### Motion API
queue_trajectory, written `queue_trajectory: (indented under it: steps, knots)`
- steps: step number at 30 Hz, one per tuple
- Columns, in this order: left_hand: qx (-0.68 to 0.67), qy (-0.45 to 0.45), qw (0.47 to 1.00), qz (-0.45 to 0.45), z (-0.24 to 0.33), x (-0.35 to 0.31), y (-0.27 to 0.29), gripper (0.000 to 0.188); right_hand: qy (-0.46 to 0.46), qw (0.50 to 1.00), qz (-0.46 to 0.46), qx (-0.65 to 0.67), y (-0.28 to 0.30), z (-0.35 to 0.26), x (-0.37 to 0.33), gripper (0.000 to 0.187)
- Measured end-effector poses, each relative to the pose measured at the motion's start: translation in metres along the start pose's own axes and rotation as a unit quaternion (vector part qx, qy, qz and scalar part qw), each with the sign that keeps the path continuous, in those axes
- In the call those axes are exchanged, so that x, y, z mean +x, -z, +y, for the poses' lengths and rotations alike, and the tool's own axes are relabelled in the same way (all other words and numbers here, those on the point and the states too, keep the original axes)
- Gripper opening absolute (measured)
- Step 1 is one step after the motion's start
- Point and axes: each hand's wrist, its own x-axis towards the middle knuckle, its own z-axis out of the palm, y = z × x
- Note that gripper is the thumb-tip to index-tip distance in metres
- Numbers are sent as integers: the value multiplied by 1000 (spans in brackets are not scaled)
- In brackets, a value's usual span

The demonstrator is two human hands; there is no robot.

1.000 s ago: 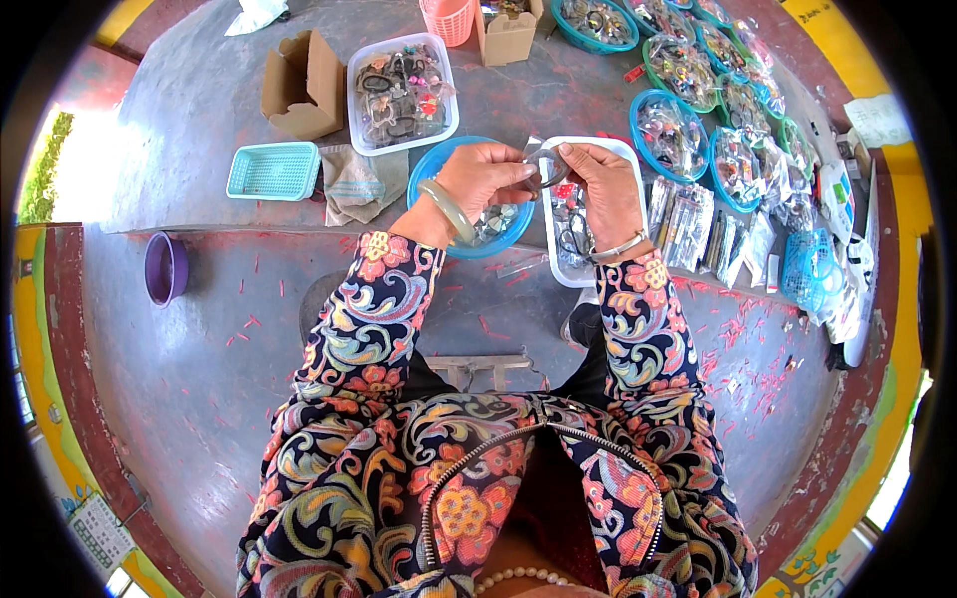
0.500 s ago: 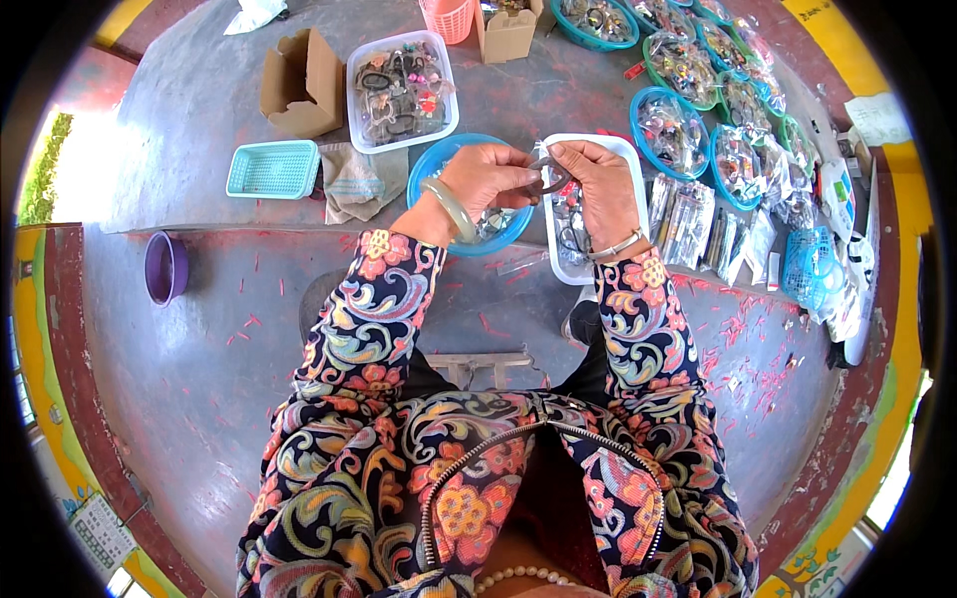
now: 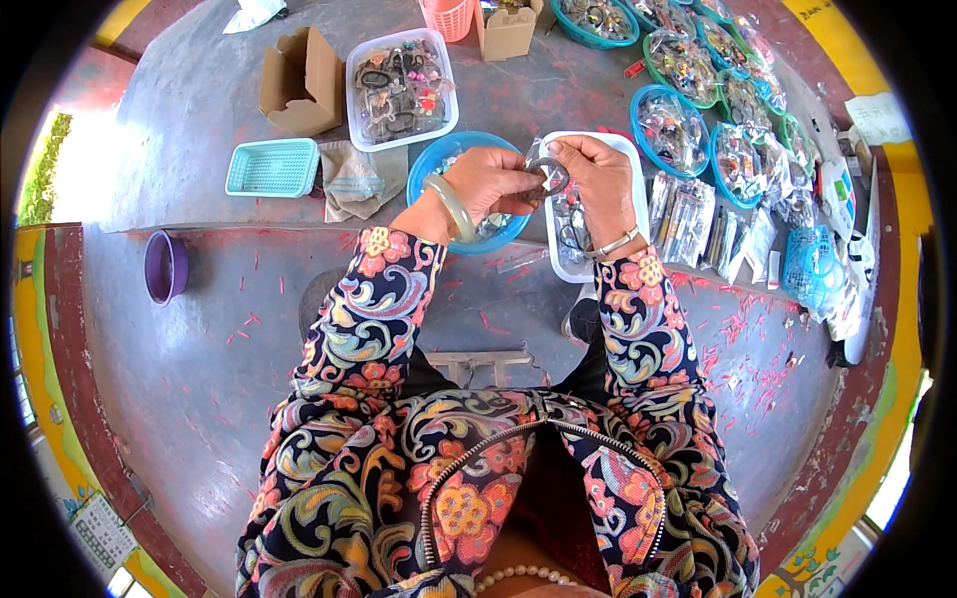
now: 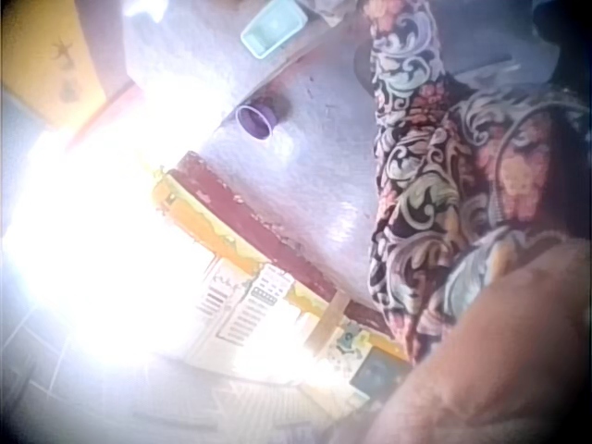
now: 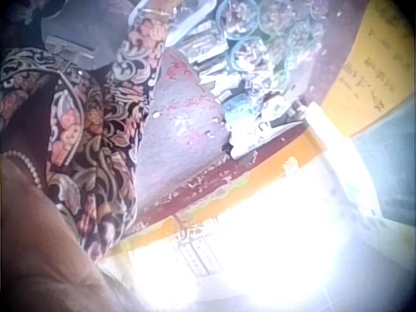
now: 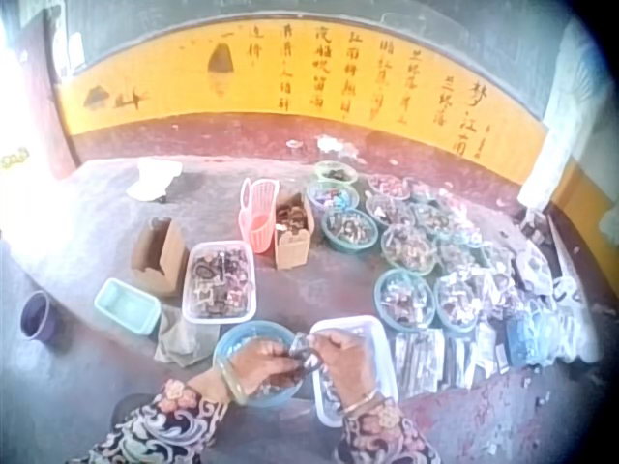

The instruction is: The person sits at a table and repeatedly picks up small hair accessories, places them into clear plastic bags, and seals the bags. The packaged items are then placed into a white plastic container. The person handles various types of hair accessories, including clips and bands, throughout the process.

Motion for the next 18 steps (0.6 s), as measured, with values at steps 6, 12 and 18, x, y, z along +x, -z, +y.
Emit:
queue_trajectory:
  steps: [6, 12, 18]
  knots:
    - [-104, -53, 989, 91, 0, 3, 3, 15, -60, 991, 14, 122, -3, -1, 1, 28]
    - [-223, -98, 947, 208, 5, 5, 9, 9, -153, 976, -97, 121, -8, 3, -3, 31]
    - [-216, -136, 952, 168, -10, 14, 4, 15, -168, 968, -102, 158, -19, 5, -7, 27]
